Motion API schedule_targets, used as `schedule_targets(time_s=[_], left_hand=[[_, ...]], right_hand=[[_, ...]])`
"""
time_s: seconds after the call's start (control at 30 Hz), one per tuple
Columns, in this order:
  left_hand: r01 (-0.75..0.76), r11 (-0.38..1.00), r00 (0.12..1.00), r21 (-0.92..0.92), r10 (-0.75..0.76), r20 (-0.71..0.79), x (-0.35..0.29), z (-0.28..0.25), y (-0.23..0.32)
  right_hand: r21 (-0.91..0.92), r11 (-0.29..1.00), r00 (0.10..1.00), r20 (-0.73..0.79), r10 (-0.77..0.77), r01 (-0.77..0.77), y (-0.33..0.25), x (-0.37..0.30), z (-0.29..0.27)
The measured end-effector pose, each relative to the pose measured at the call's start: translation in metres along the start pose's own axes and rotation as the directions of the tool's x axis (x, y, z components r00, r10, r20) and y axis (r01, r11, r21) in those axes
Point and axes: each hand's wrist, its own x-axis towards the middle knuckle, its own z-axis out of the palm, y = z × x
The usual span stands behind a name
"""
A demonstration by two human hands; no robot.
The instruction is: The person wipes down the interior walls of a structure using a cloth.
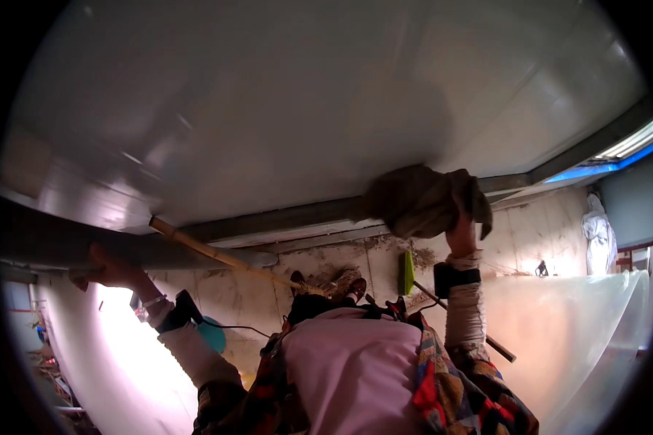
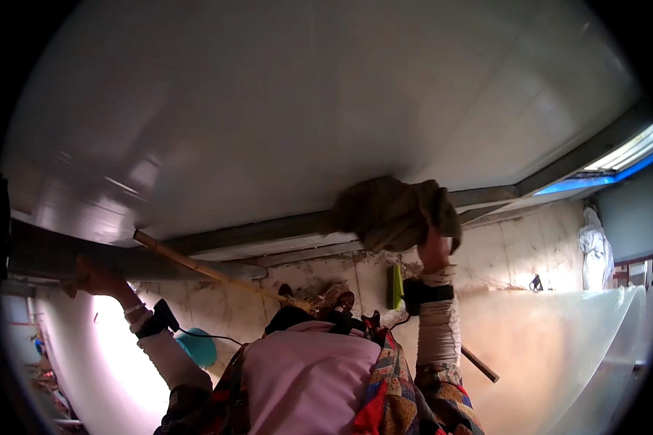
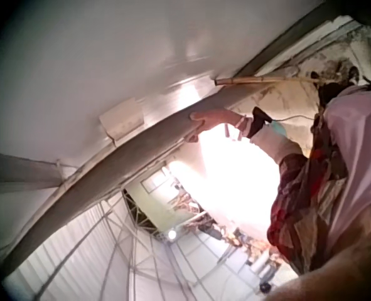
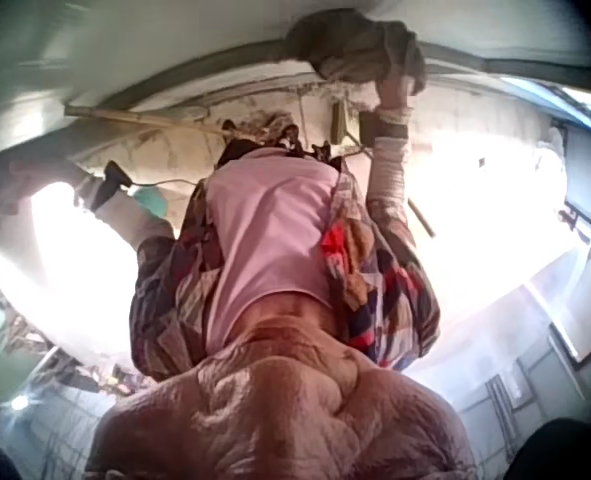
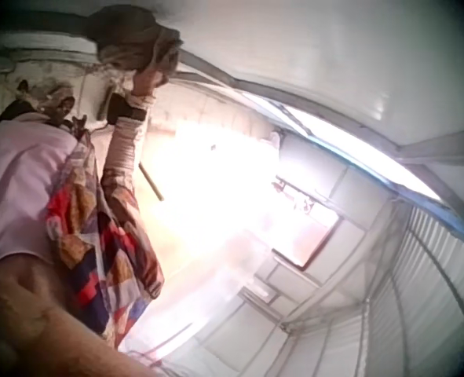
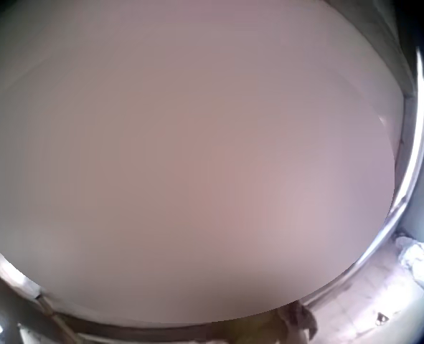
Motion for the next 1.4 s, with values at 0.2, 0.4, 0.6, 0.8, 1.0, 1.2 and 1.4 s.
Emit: schedule_targets(time_s=[0.2, 0.4, 0.6, 0.8, 1.0, 1.2, 1.4], left_hand=[[0.005, 1.000, 0.999, 0.021, -0.004, -0.050, -0.006, 0.005, 0.004], [-0.007, 1.000, 0.997, -0.029, 0.005, -0.079, -0.003, 0.000, 0.004], [-0.033, 0.999, 0.999, -0.026, 0.032, -0.037, -0.007, 0.007, 0.007], [-0.339, 0.941, 0.918, -0.010, 0.329, -0.221, 0.003, 0.024, -0.009], [-0.136, 0.979, 0.986, 0.151, 0.148, -0.073, 0.015, 0.019, -0.056], [-0.031, 0.980, 0.996, 0.194, 0.046, -0.072, 0.031, 0.004, -0.069], [-0.110, 0.992, 0.992, 0.062, 0.114, -0.050, 0.027, 0.011, -0.066]], right_hand=[[0.290, 0.772, 0.820, 0.297, 0.490, -0.566, -0.007, -0.004, 0.046], [-0.004, 1.000, 0.999, 0.036, 0.026, -0.026, -0.045, 0.006, 0.074], [-0.185, 0.863, 0.872, 0.245, -0.423, 0.470, -0.103, 0.035, 0.077], [0.764, 0.442, 0.875, 0.469, 0.120, -0.470, -0.142, 0.022, 0.135], [0.431, 0.860, 0.957, 0.213, 0.197, -0.273, -0.106, 0.027, 0.103], [0.029, 0.765, 0.751, 0.216, 0.623, -0.643, -0.008, 0.009, 0.038], [-0.095, 0.671, 0.678, -0.102, 0.728, -0.735, 0.133, -0.009, -0.003]])
